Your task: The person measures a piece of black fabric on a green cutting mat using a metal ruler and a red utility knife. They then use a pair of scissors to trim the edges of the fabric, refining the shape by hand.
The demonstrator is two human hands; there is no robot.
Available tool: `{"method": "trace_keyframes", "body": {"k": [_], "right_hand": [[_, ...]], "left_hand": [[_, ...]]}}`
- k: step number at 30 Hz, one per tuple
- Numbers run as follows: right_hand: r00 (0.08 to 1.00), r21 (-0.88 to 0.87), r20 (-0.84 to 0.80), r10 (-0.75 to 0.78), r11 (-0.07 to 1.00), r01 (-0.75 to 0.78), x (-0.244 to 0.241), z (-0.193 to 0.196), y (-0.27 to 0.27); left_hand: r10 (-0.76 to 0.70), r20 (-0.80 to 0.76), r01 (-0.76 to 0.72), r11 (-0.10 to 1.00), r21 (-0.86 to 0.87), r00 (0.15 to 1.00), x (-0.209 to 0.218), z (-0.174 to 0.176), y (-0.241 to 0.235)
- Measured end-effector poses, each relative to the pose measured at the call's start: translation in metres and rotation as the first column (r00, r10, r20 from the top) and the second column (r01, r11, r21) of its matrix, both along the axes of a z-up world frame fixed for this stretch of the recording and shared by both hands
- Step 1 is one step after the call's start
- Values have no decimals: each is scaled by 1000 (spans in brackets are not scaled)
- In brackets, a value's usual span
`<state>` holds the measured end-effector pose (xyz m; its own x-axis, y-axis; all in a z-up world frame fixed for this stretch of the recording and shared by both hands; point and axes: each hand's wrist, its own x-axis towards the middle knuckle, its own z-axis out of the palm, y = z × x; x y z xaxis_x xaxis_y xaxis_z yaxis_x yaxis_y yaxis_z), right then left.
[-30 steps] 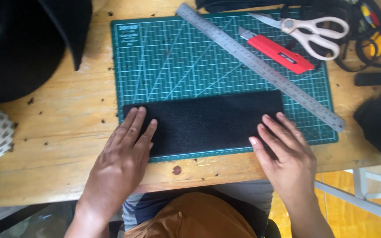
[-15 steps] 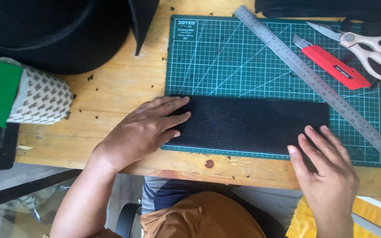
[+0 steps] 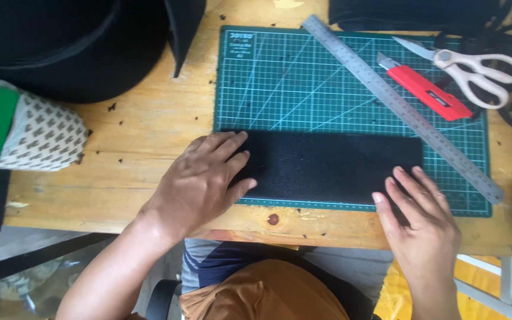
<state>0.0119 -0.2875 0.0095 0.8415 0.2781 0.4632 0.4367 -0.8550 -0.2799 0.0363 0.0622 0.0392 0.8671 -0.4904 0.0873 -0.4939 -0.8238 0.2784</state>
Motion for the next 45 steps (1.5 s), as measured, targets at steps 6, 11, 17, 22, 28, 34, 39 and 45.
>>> {"method": "trace_keyframes", "body": {"k": [6,11,17,22,28,34,39,45], "right_hand": [[1000,1,14,-2,1000,2,2,-2,-3],[1000,16,17,-9,1000,9,3,-3,-3],[999,23,5,-35,999,35,4,-1,-3],[999,36,1,-38,999,38,5,3,0],[998,21,2,-59,998,59,7,5,3],[987,-84,85,-138,986,145,14,1,5],[977,-137,139,-161,974,180,17,0,6],[987,-128,125,-101,985,117,16,3,26]], "left_hand": [[54,291,-141,948,286,955,2,-13,-29],[54,302,-184,889,419,952,4,-5,-44],[75,346,-256,818,515,935,3,-6,-57],[101,304,-266,779,568,947,1,-3,-62],[70,308,-254,749,612,949,-1,-6,-64],[70,310,-252,761,598,948,-2,-10,-64],[60,343,-261,774,576,937,-1,-12,-65],[70,293,-240,764,599,954,-1,-11,-65]]}}
